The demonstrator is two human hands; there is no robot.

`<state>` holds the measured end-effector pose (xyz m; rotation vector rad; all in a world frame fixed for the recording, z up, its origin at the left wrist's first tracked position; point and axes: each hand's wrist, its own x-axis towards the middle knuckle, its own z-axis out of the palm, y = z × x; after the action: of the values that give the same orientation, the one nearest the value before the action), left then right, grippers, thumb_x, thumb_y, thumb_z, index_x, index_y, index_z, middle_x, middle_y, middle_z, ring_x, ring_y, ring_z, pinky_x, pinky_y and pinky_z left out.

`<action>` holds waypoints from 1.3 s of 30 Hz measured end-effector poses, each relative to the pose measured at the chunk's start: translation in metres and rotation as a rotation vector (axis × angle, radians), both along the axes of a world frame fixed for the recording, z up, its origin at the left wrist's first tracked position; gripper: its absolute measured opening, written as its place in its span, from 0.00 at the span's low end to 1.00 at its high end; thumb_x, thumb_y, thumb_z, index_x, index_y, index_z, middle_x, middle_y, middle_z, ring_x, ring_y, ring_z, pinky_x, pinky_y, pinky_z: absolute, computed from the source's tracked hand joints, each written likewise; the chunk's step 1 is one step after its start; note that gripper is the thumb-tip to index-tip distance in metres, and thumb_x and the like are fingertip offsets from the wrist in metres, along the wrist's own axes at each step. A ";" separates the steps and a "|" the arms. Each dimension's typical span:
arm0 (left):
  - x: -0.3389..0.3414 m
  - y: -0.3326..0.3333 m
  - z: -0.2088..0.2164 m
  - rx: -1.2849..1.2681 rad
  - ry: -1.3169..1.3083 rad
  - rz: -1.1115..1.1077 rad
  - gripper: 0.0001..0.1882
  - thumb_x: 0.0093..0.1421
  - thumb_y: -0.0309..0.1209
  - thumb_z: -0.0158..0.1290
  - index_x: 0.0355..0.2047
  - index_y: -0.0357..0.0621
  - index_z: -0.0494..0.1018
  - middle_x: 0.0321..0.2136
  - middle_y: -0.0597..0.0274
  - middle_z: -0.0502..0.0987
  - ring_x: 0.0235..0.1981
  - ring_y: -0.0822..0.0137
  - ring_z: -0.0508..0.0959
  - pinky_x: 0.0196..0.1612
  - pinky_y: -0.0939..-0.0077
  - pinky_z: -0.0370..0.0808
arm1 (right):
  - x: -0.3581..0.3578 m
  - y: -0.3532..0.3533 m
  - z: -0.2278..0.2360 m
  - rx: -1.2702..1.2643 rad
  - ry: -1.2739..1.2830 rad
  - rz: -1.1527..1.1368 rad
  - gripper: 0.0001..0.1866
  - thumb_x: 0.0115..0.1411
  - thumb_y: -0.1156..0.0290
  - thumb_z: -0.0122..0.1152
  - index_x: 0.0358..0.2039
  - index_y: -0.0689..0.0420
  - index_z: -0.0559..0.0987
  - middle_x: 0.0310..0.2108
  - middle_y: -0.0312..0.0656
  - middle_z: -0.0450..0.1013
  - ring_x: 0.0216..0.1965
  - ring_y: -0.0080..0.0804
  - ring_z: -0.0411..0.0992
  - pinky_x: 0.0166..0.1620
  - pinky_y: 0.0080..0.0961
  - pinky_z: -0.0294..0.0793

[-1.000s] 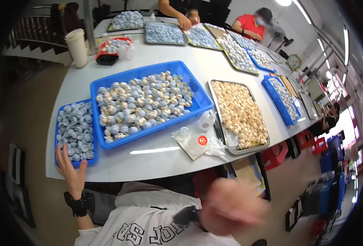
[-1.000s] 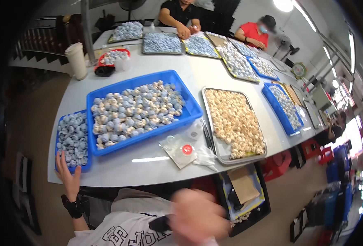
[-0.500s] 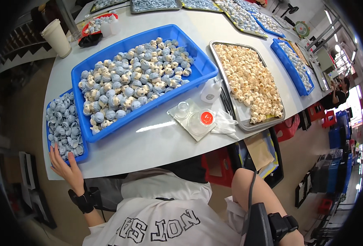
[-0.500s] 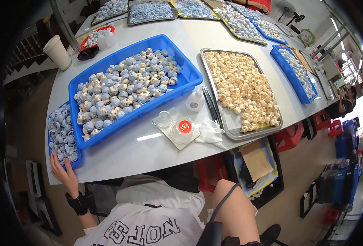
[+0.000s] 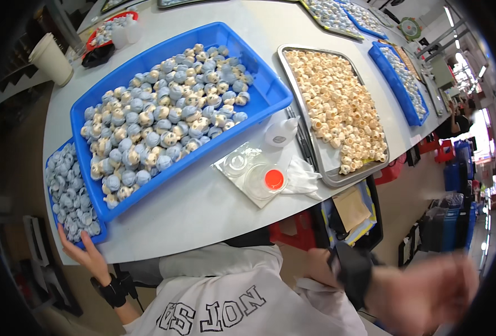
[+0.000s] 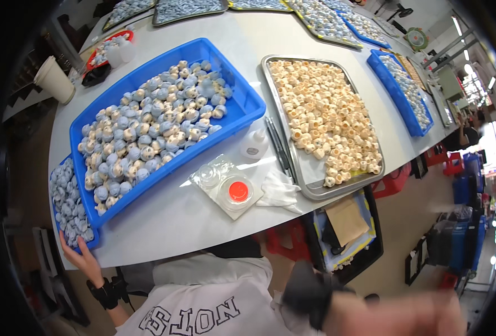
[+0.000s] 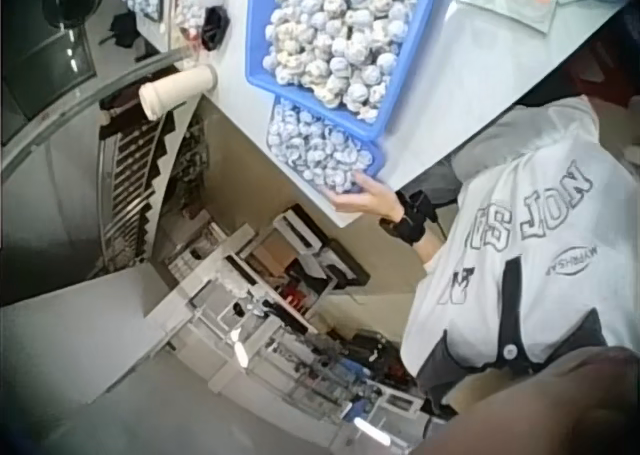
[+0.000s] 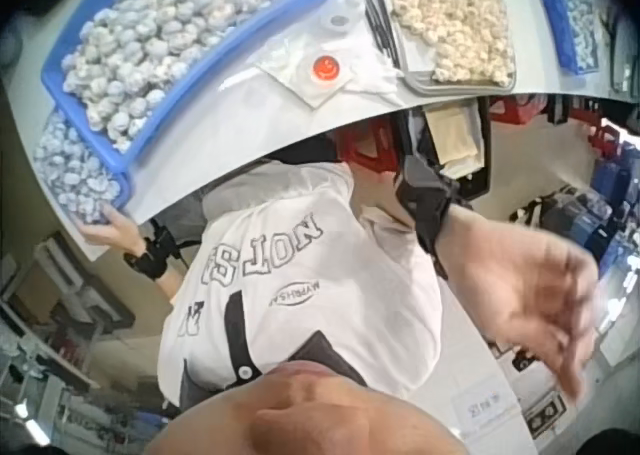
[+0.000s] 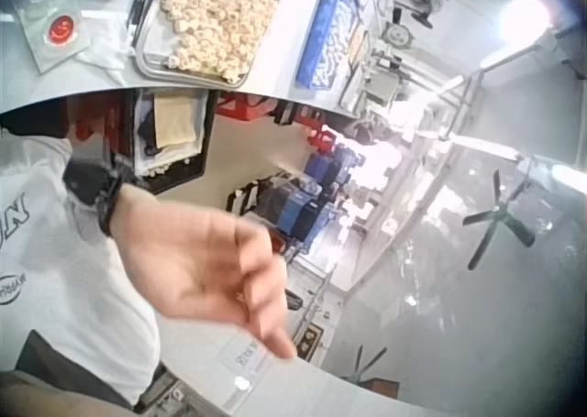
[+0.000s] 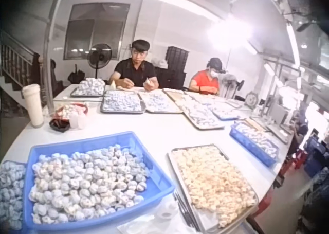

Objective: The person assembles small doll heads by applying glue to the neck area of the head and attaching a separate neck piece. They handle the items one at a time, picking them from a blue tray, applying adhesive, and placing the finished units back into the tray. The process is repetitive and involves fine motor manipulation of small plastic components.

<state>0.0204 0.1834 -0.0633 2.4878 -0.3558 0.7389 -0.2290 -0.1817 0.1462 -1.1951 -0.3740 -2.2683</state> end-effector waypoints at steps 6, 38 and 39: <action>0.004 -0.011 0.000 0.050 -0.033 -0.082 0.24 0.61 0.28 0.45 0.57 0.34 0.58 0.57 0.49 0.62 0.58 0.53 0.60 0.60 0.61 0.53 | 0.044 -0.074 -0.120 0.759 1.586 0.355 0.33 0.50 0.77 0.60 0.58 0.60 0.62 0.30 0.35 0.68 0.20 0.12 0.60 0.24 0.11 0.60; 0.001 -0.016 0.004 -0.101 0.071 -0.030 0.20 0.63 0.26 0.42 0.54 0.30 0.61 0.55 0.48 0.64 0.58 0.55 0.62 0.59 0.63 0.56 | 0.003 -0.045 -0.073 0.517 1.977 0.353 0.22 0.46 0.70 0.62 0.44 0.64 0.74 0.31 0.46 0.76 0.29 0.32 0.77 0.33 0.21 0.73; 0.002 -0.015 0.004 -0.086 0.064 -0.037 0.20 0.63 0.25 0.42 0.54 0.30 0.61 0.55 0.48 0.64 0.58 0.55 0.62 0.59 0.63 0.56 | 0.005 -0.046 -0.072 0.503 1.981 0.346 0.22 0.46 0.70 0.61 0.43 0.64 0.74 0.30 0.46 0.76 0.29 0.32 0.77 0.33 0.21 0.73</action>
<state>0.0223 0.1688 -0.0597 2.4117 -0.3384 0.6451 -0.2243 -0.2279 0.0744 -2.0675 0.6505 -0.1322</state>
